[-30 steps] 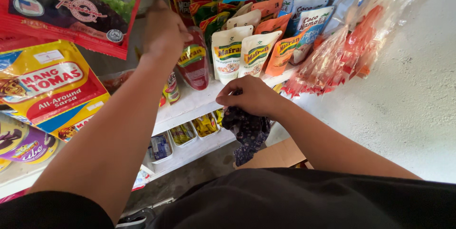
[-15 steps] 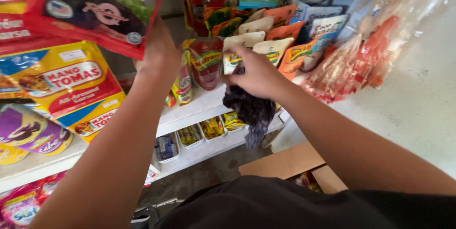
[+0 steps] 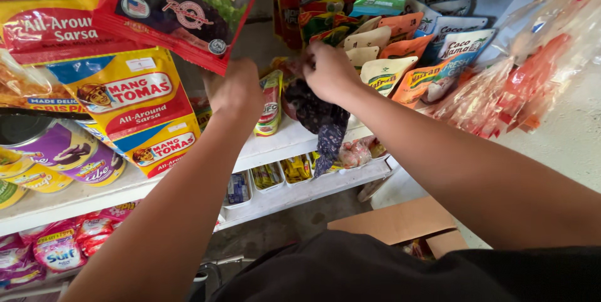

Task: The person wipes a shelf with a cloth and then places multiple packaged food items from a cardboard box onto the shelf, arranging them in rows. The person handles items one at a time and positions them neatly on the shelf.

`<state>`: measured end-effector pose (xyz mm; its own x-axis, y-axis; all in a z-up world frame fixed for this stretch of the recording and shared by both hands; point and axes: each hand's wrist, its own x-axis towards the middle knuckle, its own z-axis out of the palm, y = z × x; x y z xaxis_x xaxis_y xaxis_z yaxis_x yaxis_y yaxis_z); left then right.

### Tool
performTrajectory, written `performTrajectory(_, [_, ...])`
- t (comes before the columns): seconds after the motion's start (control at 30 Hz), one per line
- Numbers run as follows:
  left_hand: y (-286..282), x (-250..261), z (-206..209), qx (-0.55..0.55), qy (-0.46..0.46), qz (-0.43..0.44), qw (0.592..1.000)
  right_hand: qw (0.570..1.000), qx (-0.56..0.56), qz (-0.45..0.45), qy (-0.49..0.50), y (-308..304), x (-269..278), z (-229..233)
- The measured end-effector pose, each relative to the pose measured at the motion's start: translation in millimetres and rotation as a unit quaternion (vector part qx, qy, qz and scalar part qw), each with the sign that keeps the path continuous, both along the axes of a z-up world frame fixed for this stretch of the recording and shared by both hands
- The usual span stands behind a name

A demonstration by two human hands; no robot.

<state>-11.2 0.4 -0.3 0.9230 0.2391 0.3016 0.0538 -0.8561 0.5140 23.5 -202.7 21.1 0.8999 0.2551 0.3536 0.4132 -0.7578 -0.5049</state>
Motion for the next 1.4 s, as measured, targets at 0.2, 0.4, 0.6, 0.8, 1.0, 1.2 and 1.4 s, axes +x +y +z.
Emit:
performTrajectory(0.2, [3,2,7,-0.012,-0.064,-0.011,0.998,0.998,0.053,0.004,-0.037,-4,0,-6])
performTrajectory(0.4, [5,10,15,-0.013,-0.074,-0.06,0.995,0.999,0.043,0.007,-0.025,-6,-7,3])
performTrajectory(0.6, [4,12,16,-0.002,-0.06,-0.084,0.995,1.0,0.01,0.006,-0.01,-4,-9,10])
performTrajectory(0.8, [3,9,21,0.022,-0.03,-0.078,0.996,0.999,0.032,0.024,-0.013,-3,-13,16])
performTrajectory(1.0, [4,-9,30,0.072,0.055,-0.077,0.993,0.992,0.097,0.07,-0.026,-20,-32,32])
performTrajectory(1.2, [-7,-34,35,0.128,0.032,-0.076,0.988,0.995,0.084,0.048,0.013,-34,-65,19])
performTrajectory(1.4, [-16,-62,50,0.193,-0.005,-0.102,0.976,0.971,0.132,0.117,0.163,-25,-85,9])
